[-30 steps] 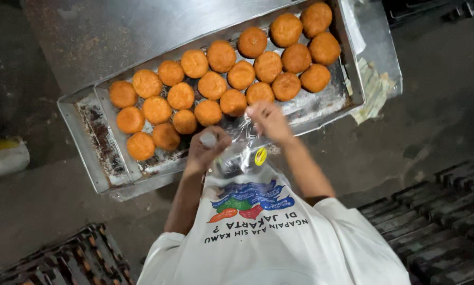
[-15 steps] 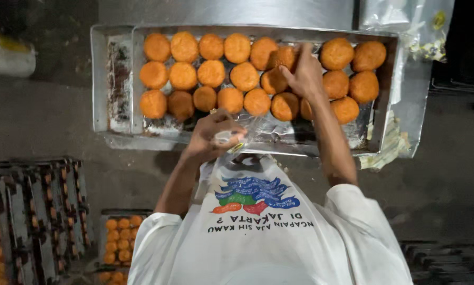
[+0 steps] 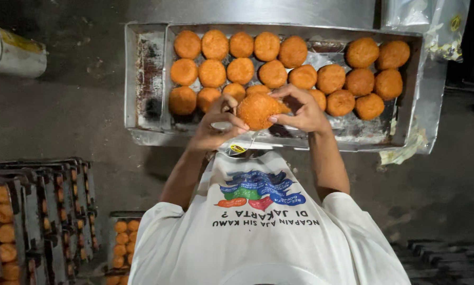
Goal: The person picks up bread rolls one by one from a metal tray and places each into a plastic bag by hand.
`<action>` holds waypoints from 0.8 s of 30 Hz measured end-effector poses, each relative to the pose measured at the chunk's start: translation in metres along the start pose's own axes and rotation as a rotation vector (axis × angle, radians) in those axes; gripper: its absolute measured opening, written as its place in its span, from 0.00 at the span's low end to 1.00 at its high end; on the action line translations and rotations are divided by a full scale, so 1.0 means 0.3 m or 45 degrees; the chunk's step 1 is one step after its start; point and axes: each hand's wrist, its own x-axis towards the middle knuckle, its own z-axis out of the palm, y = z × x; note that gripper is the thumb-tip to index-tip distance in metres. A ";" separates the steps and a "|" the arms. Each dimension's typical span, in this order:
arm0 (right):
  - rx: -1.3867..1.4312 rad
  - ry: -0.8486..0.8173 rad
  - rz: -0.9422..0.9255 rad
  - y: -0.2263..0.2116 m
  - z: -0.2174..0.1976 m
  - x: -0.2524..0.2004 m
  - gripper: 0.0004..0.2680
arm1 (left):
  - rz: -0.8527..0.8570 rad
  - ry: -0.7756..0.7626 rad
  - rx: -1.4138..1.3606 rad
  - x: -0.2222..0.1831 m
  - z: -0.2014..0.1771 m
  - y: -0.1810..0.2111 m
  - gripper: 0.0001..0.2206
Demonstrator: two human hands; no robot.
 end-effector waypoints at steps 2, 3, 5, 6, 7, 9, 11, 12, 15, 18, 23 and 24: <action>-0.136 -0.054 -0.028 -0.065 0.047 0.049 0.17 | 0.042 0.018 -0.013 -0.037 -0.034 -0.022 0.10; -0.269 -0.115 -0.059 -0.103 0.070 0.075 0.16 | 0.043 0.014 -0.022 -0.050 -0.053 -0.033 0.10; -0.481 -0.283 -0.004 -0.177 0.100 0.115 0.15 | -0.023 0.023 -0.151 -0.080 -0.087 -0.050 0.10; -0.683 -0.456 0.040 -0.198 0.121 0.128 0.15 | -0.032 0.020 -0.160 -0.093 -0.110 -0.053 0.10; -0.678 -0.452 0.053 -0.202 0.149 0.133 0.15 | -0.037 -0.004 -0.127 -0.099 -0.137 -0.057 0.09; -0.886 -0.495 0.183 -0.183 0.200 0.124 0.19 | -0.056 -0.037 -0.104 -0.101 -0.195 -0.059 0.09; -0.568 -0.196 0.256 -0.152 0.227 0.102 0.20 | -0.143 -0.246 0.000 -0.101 -0.239 -0.057 0.08; -0.257 0.099 0.296 -0.139 0.232 0.103 0.21 | -0.146 -0.240 -0.003 -0.098 -0.249 -0.053 0.08; -0.082 0.443 -0.103 -0.123 0.271 0.098 0.32 | -0.171 -0.291 -0.026 -0.083 -0.261 -0.039 0.06; 0.198 0.517 -0.039 -0.083 0.342 0.086 0.30 | -0.177 -0.356 -0.090 -0.070 -0.232 -0.035 0.06; 0.378 0.503 0.027 -0.038 0.355 0.049 0.30 | -0.190 -0.271 -0.154 -0.051 -0.166 -0.036 0.06; 0.338 0.468 -0.022 -0.030 0.340 0.032 0.30 | -0.187 -0.268 -0.152 -0.048 -0.147 -0.043 0.06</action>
